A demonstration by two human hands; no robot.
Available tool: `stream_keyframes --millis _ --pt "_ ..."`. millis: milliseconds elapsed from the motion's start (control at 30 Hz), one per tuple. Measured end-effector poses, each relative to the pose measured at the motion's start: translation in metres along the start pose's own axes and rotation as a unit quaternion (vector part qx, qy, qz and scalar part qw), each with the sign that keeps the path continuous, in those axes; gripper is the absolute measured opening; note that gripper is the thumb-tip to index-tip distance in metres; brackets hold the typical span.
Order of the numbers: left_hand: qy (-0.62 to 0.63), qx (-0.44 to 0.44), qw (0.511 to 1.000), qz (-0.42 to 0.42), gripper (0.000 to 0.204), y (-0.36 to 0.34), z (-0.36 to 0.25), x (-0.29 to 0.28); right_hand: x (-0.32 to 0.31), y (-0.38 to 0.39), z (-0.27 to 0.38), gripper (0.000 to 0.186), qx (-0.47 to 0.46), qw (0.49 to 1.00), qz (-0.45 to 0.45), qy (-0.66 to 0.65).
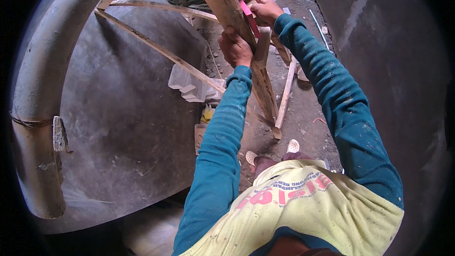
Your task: The person walks through a cluttered construction area, picks up a pink sanding block, and smooths a freshly plastered wall surface. The person uses the sanding block with consistent strokes along the wall while occasionally touching the surface with the other hand.
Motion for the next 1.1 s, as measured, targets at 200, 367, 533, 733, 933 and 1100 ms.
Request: stream_keyframes --millis 200,367,533,733,933,1100 --pt "0.001 -0.043 0.998 0.037 0.072 -0.002 0.002 -0.001 -0.007 0.064 0.019 0.076 -0.01 0.998 -0.061 -0.001" --pt "0.019 -0.021 0.999 0.03 0.074 0.0 -0.007 0.001 -0.017 0.115 0.021 0.076 -0.039 0.998 -0.029 -0.03" --pt "0.002 -0.003 0.999 0.04 0.076 -0.007 0.006 0.004 -0.014 0.18 0.031 0.064 -0.022 0.991 0.039 -0.129" --pt "0.019 0.021 0.999 0.02 0.076 -0.005 0.005 -0.001 -0.058 0.208 0.006 0.046 0.022 0.933 0.088 -0.348" --pt "-0.129 0.008 0.989 0.067 0.073 0.0 -0.016 -0.013 -0.072 0.162 -0.014 0.041 -0.029 0.752 0.259 -0.605" --pt "-0.136 0.076 0.988 0.01 0.064 -0.006 -0.012 -0.018 -0.049 0.124 -0.015 0.04 0.017 0.78 0.199 -0.594"
Point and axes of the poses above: each hand's wrist, its own y-axis away from the middle knuckle, its own x-axis out of the palm, z = x × y, the point moved 9 cm from there along -y, towards the middle knuckle, and after that the axes turned 9 degrees about x, right-handed, at the moved point
